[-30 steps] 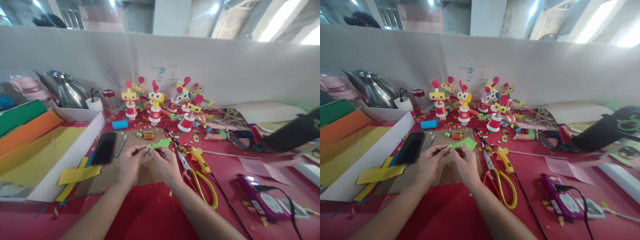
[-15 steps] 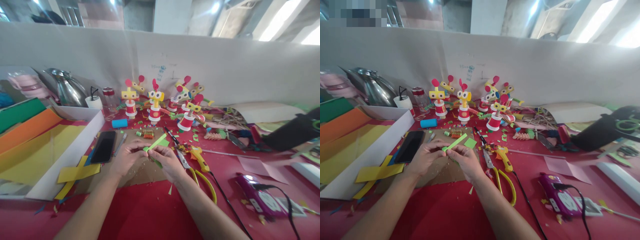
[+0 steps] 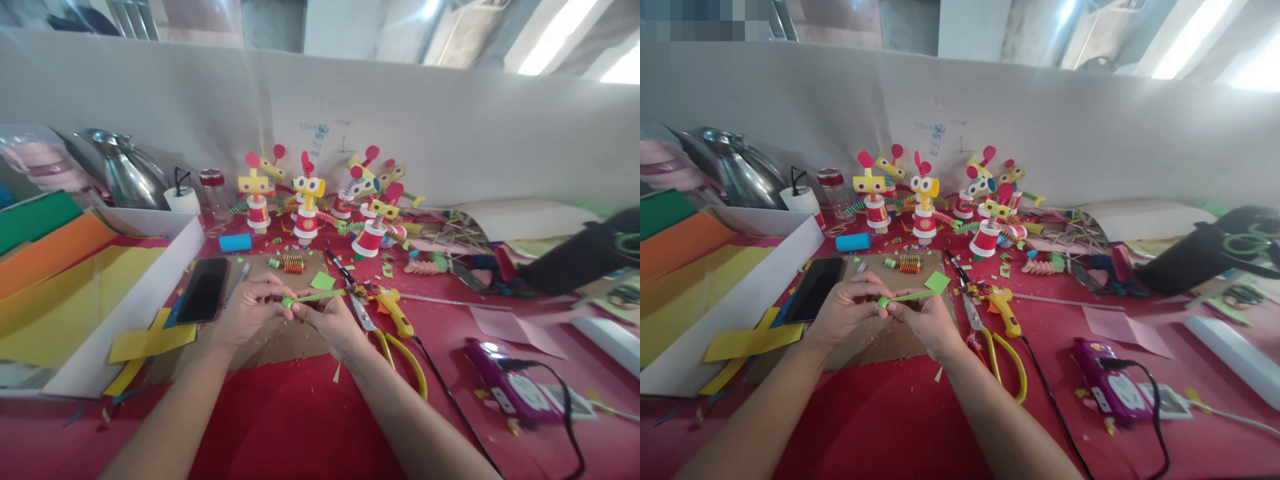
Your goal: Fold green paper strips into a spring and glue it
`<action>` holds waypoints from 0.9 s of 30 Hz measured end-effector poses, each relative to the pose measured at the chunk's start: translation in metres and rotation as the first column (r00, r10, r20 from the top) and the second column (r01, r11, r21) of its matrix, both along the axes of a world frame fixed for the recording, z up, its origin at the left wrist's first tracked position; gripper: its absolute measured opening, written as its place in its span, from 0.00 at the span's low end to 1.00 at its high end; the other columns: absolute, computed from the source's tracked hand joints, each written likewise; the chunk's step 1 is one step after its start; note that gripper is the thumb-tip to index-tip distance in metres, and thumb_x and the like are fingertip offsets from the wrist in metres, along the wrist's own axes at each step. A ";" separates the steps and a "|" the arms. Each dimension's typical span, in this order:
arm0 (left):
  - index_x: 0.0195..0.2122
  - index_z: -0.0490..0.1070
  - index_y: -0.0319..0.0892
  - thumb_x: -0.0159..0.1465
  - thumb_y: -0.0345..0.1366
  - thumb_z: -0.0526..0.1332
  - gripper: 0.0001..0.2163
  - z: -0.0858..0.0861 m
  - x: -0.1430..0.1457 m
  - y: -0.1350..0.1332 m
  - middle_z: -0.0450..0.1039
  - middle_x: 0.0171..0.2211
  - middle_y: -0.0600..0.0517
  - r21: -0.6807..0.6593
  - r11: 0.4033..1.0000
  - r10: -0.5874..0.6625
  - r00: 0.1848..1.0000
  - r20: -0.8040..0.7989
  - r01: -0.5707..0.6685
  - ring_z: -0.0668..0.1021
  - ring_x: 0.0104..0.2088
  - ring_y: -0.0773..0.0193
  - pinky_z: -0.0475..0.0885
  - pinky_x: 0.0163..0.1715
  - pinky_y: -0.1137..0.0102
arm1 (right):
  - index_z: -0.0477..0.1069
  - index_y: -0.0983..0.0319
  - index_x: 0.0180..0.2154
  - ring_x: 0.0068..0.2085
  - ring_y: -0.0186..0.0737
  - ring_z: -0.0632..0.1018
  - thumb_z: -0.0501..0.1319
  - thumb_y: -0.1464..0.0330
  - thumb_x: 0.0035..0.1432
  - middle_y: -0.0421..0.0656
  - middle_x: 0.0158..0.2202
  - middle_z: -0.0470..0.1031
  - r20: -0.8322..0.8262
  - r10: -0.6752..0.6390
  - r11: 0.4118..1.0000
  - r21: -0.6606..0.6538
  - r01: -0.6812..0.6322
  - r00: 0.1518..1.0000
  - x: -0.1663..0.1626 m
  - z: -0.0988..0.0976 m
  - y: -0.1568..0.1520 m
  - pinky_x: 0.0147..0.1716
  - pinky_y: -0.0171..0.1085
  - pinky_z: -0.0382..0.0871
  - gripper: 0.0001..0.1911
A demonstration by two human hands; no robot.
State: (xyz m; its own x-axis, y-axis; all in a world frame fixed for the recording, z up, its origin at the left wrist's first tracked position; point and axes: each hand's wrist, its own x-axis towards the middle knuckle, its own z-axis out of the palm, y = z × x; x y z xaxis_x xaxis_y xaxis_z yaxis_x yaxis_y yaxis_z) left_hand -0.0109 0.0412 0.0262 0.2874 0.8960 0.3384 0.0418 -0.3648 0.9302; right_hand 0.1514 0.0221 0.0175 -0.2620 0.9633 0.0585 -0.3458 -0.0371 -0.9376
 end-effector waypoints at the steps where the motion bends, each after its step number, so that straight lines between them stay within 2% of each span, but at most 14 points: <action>1: 0.32 0.81 0.48 0.50 0.33 0.70 0.07 0.000 0.000 0.000 0.70 0.28 0.51 -0.007 1.000 -0.006 1.000 0.002 0.006 0.72 0.30 0.64 0.68 0.30 0.70 | 0.79 0.60 0.28 0.25 0.30 0.71 0.72 0.63 0.42 0.38 0.24 0.75 -0.008 -0.014 1.000 -0.010 0.014 1.000 0.000 0.000 0.000 0.26 0.32 0.65 0.10; 7: 0.34 0.81 0.47 0.51 0.33 0.69 0.08 -0.003 0.003 0.000 0.71 0.30 0.51 -0.072 0.997 -0.037 0.998 0.059 0.041 0.74 0.31 0.64 0.71 0.32 0.69 | 0.78 0.61 0.26 0.24 0.31 0.71 0.71 0.61 0.41 0.38 0.22 0.75 0.001 -0.019 0.999 -0.035 0.019 1.000 0.000 0.001 0.000 0.26 0.32 0.66 0.11; 11: 0.37 0.80 0.46 0.50 0.32 0.69 0.12 -0.008 0.010 0.000 0.74 0.28 0.53 -0.206 0.978 0.045 0.988 0.147 -0.014 0.75 0.30 0.65 0.71 0.34 0.70 | 0.77 0.62 0.24 0.25 0.32 0.72 0.70 0.62 0.45 0.39 0.22 0.75 0.032 -0.123 0.992 -0.001 0.123 0.992 -0.001 -0.003 0.002 0.28 0.32 0.66 0.09; 14: 0.35 0.79 0.44 0.50 0.32 0.69 0.10 -0.014 0.017 0.000 0.76 0.27 0.52 -0.319 0.946 0.132 0.965 0.228 -0.054 0.76 0.28 0.64 0.72 0.34 0.68 | 0.77 0.62 0.25 0.27 0.34 0.74 0.68 0.63 0.47 0.40 0.23 0.76 0.043 -0.248 0.969 0.028 0.247 0.968 -0.003 -0.006 0.002 0.30 0.34 0.68 0.08; 17: 0.34 0.80 0.43 0.50 0.34 0.69 0.09 -0.017 0.021 -0.001 0.79 0.29 0.50 -0.363 0.924 0.210 0.951 0.228 -0.117 0.77 0.30 0.62 0.72 0.37 0.66 | 0.77 0.61 0.26 0.28 0.35 0.75 0.67 0.64 0.49 0.40 0.24 0.77 0.074 -0.293 0.954 0.084 0.287 0.953 -0.004 -0.008 0.002 0.31 0.35 0.68 0.07; 19: 0.34 0.81 0.44 0.51 0.35 0.69 0.09 -0.018 0.023 -0.003 0.80 0.31 0.49 -0.337 0.927 0.245 0.948 0.204 -0.167 0.78 0.33 0.61 0.71 0.39 0.65 | 0.77 0.61 0.27 0.29 0.36 0.75 0.66 0.64 0.50 0.41 0.25 0.77 0.082 -0.299 0.951 0.108 0.290 0.951 -0.003 -0.008 0.003 0.32 0.35 0.68 0.07; 23: 0.34 0.81 0.48 0.52 0.37 0.68 0.07 -0.016 0.024 -0.006 0.80 0.35 0.50 -0.182 0.951 0.273 0.953 0.130 -0.248 0.78 0.37 0.60 0.70 0.41 0.66 | 0.77 0.61 0.26 0.29 0.36 0.75 0.66 0.65 0.50 0.41 0.25 0.77 0.083 -0.307 0.948 0.115 0.297 0.948 -0.003 -0.009 0.004 0.33 0.35 0.68 0.06; 27: 0.33 0.81 0.49 0.55 0.36 0.67 0.05 -0.012 0.025 -0.009 0.79 0.33 0.51 -0.083 0.954 0.294 0.952 0.082 -0.288 0.77 0.35 0.60 0.70 0.39 0.66 | 0.77 0.61 0.28 0.29 0.36 0.75 0.66 0.64 0.50 0.41 0.25 0.77 0.083 -0.321 0.945 0.097 0.313 0.944 -0.004 -0.009 0.003 0.33 0.37 0.70 0.06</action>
